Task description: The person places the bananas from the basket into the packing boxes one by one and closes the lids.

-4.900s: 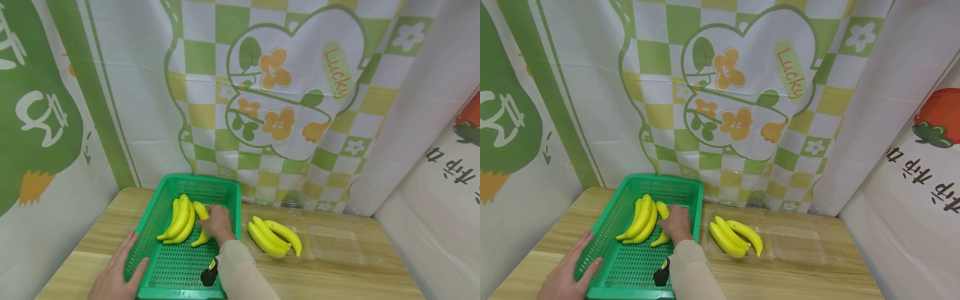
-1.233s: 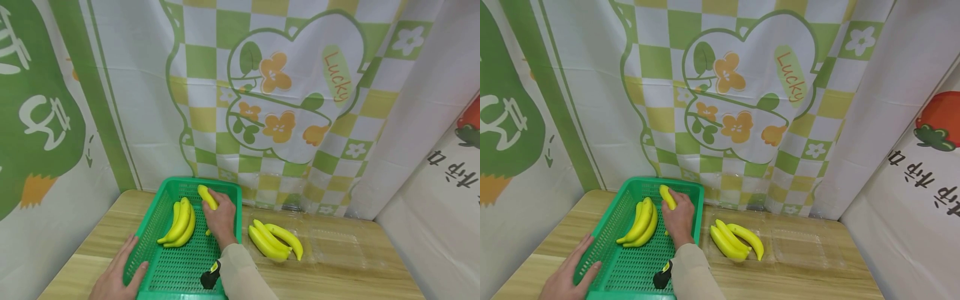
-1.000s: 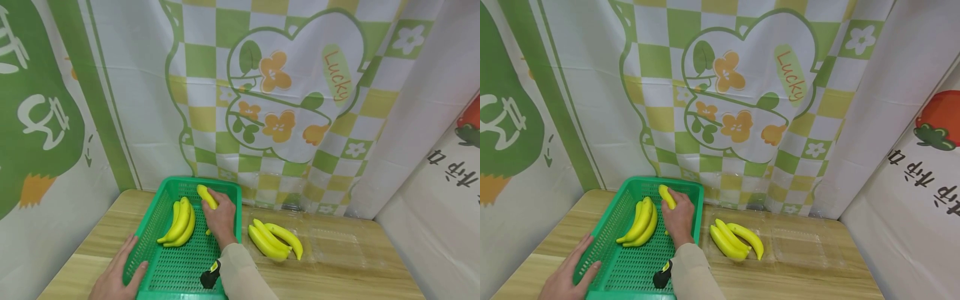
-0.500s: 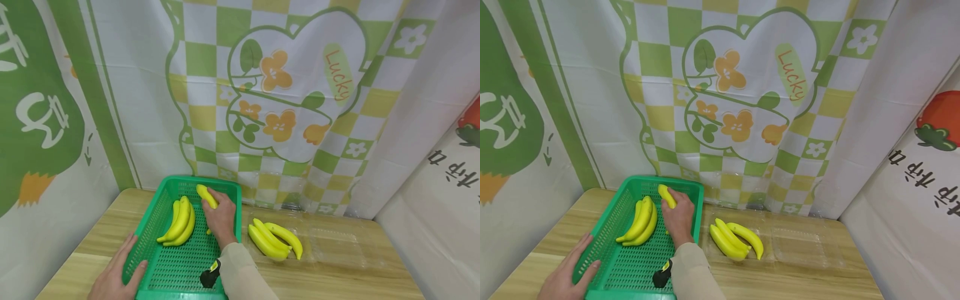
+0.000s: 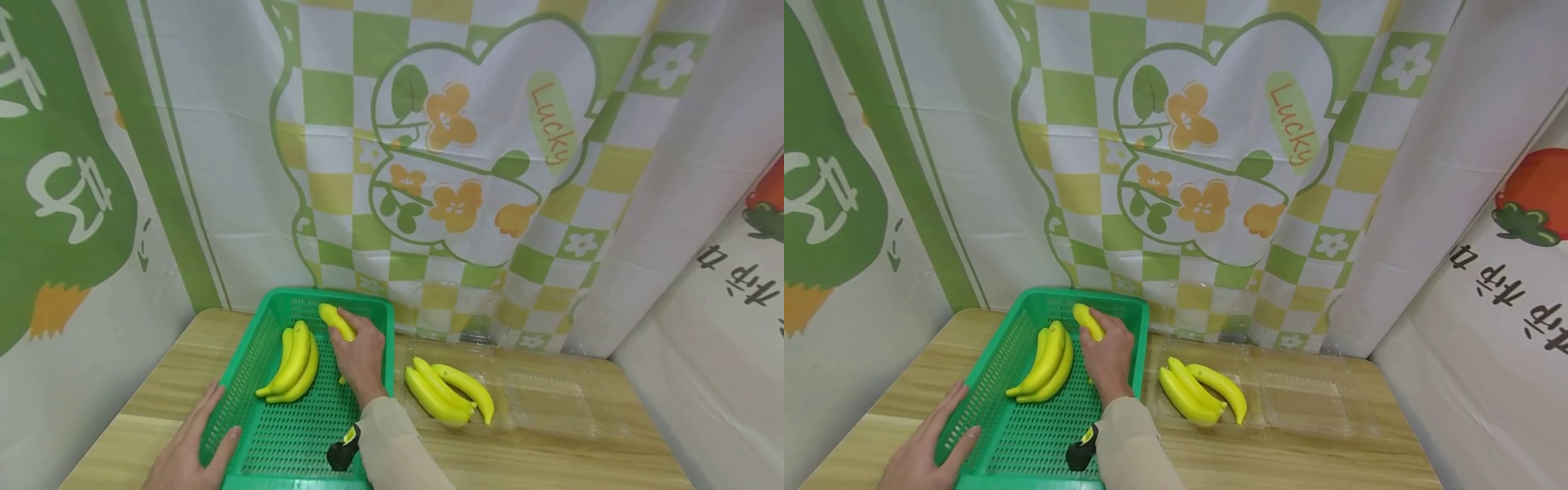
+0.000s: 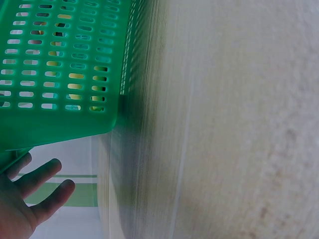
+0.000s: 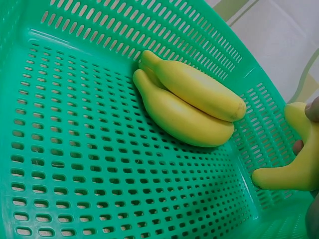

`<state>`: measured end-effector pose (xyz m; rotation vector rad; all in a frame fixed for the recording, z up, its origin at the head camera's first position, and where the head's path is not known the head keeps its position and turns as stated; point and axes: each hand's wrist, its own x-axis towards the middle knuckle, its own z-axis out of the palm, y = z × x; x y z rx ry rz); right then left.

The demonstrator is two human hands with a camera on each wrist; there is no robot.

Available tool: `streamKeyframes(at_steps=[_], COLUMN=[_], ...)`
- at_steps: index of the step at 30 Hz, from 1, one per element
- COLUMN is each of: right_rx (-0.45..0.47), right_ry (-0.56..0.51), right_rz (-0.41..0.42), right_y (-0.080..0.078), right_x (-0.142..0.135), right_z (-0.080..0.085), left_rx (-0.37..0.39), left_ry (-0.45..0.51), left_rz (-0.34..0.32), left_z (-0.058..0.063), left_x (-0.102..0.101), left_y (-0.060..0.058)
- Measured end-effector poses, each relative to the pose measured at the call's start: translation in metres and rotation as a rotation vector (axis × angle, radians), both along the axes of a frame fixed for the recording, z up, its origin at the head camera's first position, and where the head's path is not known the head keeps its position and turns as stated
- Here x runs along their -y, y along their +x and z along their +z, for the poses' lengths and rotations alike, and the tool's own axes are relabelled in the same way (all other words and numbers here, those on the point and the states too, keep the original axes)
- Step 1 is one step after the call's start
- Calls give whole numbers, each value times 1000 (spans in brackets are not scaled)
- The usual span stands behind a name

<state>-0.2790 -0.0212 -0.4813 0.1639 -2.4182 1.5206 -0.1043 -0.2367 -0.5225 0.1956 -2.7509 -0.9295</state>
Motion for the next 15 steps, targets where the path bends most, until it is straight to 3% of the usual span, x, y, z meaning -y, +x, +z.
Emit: streamKeyframes(at_steps=[15], right_rx=[6], right_ry=[12], right_rz=[-1], right_y=[1], right_x=[0], right_z=[2], left_rx=[14], left_ry=[4], left_rz=[3], left_z=[-1], left_x=[0], left_y=[0])
